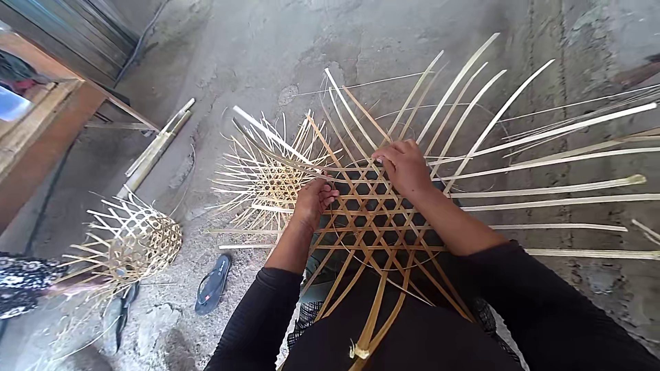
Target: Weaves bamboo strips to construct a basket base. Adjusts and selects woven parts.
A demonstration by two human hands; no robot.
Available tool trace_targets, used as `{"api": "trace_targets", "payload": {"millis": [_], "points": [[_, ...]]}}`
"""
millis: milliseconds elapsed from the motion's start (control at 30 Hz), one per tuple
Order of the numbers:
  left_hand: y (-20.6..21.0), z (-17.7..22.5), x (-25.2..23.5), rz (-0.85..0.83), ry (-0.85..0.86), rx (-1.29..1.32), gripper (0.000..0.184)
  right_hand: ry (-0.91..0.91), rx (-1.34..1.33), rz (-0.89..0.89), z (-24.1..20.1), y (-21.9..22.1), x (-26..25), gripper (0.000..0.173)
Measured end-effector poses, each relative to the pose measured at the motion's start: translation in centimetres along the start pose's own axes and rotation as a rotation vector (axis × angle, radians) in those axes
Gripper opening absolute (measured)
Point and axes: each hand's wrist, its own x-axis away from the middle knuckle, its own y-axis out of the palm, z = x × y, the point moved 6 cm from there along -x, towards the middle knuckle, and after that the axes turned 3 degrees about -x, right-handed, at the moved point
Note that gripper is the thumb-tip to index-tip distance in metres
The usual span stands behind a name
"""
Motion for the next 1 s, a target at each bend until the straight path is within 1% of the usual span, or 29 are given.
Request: {"api": "trace_targets", "payload": {"millis": [100,167,233,300,333,367,400,433,467,500,533,600,667,733,767,833,867,900,933,1000], "points": [[0.1,-0.3,0.4,0.068,0.036,0.028,0.020,-0.003,0.001,-0.004,-0.1,0.0,0.0,0.021],[0.0,-0.6,0.7,0.151,0.110,0.067,0.018,-0.004,-0.006,-0.005,-0.1,0.1,0.0,0.022],[0.0,-0.8,1.5,0.166,0.276,0.057,0.017,-0.004,-0.006,-0.006,-0.1,0.3,0.1,0.021],[0.2,-0.6,2.7,0.099,0.546,-0.077,0.013,-0.006,-0.007,-0.004,0.0,0.3,0.1,0.021],[0.4,-0.5,3.2,0.052,0.638,-0.180,0.018,-0.009,-0.009,0.001,0.1,0.3,0.1,0.021],[0.6,-0.3,3.6,0.027,0.657,-0.288,0.031,-0.011,-0.005,0.008,0.1,0.3,0.1,0.021],[0.9,0.0,3.7,0.023,0.611,-0.359,0.044,-0.013,-0.002,0.013,0.0,0.2,0.1,0.021],[1.1,0.3,3.6,0.017,0.520,-0.358,0.052,-0.013,0.003,0.010,0.0,0.2,0.1,0.021],[1.2,0.6,3.4,0.012,0.425,-0.281,0.055,-0.013,0.005,0.007,-0.1,0.2,0.1,0.021],[1.2,0.9,3.4,0.021,0.345,-0.162,0.052,-0.016,0.004,0.006,-0.1,0.3,0.1,0.021],[1.2,1.3,3.6,0.043,0.287,-0.055,0.045,-0.017,0.004,0.005,0.0,0.4,0.2,0.021],[1.4,2.2,4.4,0.046,0.229,0.054,0.032,-0.016,-0.005,0.007,0.0,0.3,0.2,0.022],[2.7,3.1,5.4,-0.068,0.129,0.068,0.034,-0.019,-0.017,0.021,-0.1,0.0,0.0,0.021],[3.9,3.7,5.6,-0.198,0.028,0.010,0.036,-0.026,-0.022,0.020,-0.2,0.1,0.0,0.021],[4.1,3.9,5.2,-0.230,0.046,-0.066,0.038,-0.028,-0.022,0.013,-0.1,0.2,0.1,0.021],[3.8,4.4,3.7,-0.254,0.214,-0.330,0.050,-0.023,-0.026,0.009,-0.1,0.3,0.1,0.021],[3.3,4.6,2.8,-0.231,0.297,-0.441,0.052,-0.017,-0.022,0.009,0.0,0.3,0.1,0.021],[2.5,4.4,1.7,-0.205,0.342,-0.459,0.048,-0.015,-0.018,0.013,0.1,0.3,0.2,0.021],[1.7,3.8,0.5,-0.196,0.336,-0.407,0.042,-0.013,-0.016,0.016,0.1,0.3,0.2,0.021],[0.9,2.3,-1.5,-0.197,0.263,-0.285,0.033,-0.009,-0.017,0.017,0.2,0.2,0.2,0.021]]}}
